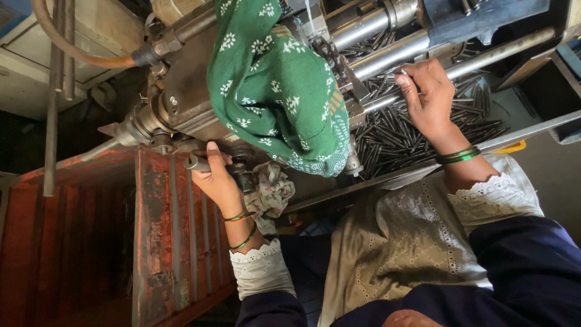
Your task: The person repeatedly picks small metal rods from a tray and inserts them into a machine, then pulls a lever to activate the forming cycle. Finished metal parts accumulate in a collection bin below the machine.
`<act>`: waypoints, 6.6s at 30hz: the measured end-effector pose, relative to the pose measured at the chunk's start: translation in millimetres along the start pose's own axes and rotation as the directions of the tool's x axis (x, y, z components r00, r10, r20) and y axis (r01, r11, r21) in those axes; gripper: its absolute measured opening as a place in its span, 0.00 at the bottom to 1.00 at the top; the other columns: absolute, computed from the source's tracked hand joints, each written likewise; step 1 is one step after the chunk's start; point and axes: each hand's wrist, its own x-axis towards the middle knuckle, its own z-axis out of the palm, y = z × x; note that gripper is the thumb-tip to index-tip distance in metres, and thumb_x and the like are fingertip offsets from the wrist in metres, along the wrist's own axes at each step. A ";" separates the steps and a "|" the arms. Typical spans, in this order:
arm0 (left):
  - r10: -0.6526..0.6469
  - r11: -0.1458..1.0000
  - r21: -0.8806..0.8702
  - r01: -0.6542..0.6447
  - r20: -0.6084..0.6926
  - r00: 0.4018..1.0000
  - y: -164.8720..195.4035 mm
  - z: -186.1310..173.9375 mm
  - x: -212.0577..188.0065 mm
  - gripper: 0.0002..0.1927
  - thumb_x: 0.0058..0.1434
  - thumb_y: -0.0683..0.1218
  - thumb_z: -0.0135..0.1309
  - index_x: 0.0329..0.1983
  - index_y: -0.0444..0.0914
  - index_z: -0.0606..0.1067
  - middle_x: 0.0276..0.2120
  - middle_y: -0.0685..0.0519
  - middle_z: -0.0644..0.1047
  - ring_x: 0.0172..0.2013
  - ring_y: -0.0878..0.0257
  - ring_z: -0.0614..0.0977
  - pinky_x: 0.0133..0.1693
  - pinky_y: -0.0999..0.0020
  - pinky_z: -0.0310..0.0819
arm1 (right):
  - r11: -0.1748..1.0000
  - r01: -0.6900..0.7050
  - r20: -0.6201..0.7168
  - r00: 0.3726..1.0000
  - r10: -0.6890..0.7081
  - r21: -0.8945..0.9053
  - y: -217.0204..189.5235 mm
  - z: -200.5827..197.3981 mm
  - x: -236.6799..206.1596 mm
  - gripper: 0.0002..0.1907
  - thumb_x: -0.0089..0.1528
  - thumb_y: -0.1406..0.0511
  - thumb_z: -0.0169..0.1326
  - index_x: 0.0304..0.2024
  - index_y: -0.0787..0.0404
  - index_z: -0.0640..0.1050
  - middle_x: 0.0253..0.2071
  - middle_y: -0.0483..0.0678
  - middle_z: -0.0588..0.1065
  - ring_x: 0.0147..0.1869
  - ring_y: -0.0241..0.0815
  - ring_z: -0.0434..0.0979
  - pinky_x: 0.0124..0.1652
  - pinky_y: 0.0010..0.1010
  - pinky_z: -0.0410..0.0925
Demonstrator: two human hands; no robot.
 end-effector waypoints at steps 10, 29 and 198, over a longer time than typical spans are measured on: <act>0.020 1.000 0.023 -0.020 0.013 1.000 -2.1 -1.5 0.1 0.16 0.73 0.45 0.56 0.30 0.36 0.67 0.23 0.54 0.72 0.27 0.67 0.73 0.34 0.70 0.69 | 1.000 0.016 -0.055 0.998 -0.017 -0.022 2.9 1.8 -3.1 0.08 0.71 0.66 0.66 0.50 0.62 0.83 0.40 0.48 0.72 0.47 0.45 0.69 0.47 0.33 0.65; 0.009 0.996 0.091 -0.007 -0.014 1.000 -7.2 -6.9 0.1 0.17 0.74 0.45 0.54 0.29 0.36 0.69 0.24 0.54 0.74 0.27 0.69 0.72 0.33 0.71 0.67 | 0.981 0.116 0.003 0.993 -0.118 0.153 -47.5 13.1 77.9 0.09 0.73 0.65 0.64 0.42 0.66 0.80 0.38 0.49 0.74 0.43 0.43 0.73 0.44 0.33 0.67; 0.030 0.995 0.092 -0.029 -0.008 1.000 -11.0 -3.6 -1.5 0.15 0.74 0.46 0.55 0.31 0.36 0.69 0.24 0.54 0.74 0.27 0.68 0.74 0.34 0.72 0.69 | 0.655 -0.479 0.565 0.819 0.094 0.584 -74.5 46.9 86.9 0.46 0.70 0.39 0.25 0.76 0.65 0.57 0.78 0.57 0.55 0.82 0.50 0.51 0.75 0.38 0.46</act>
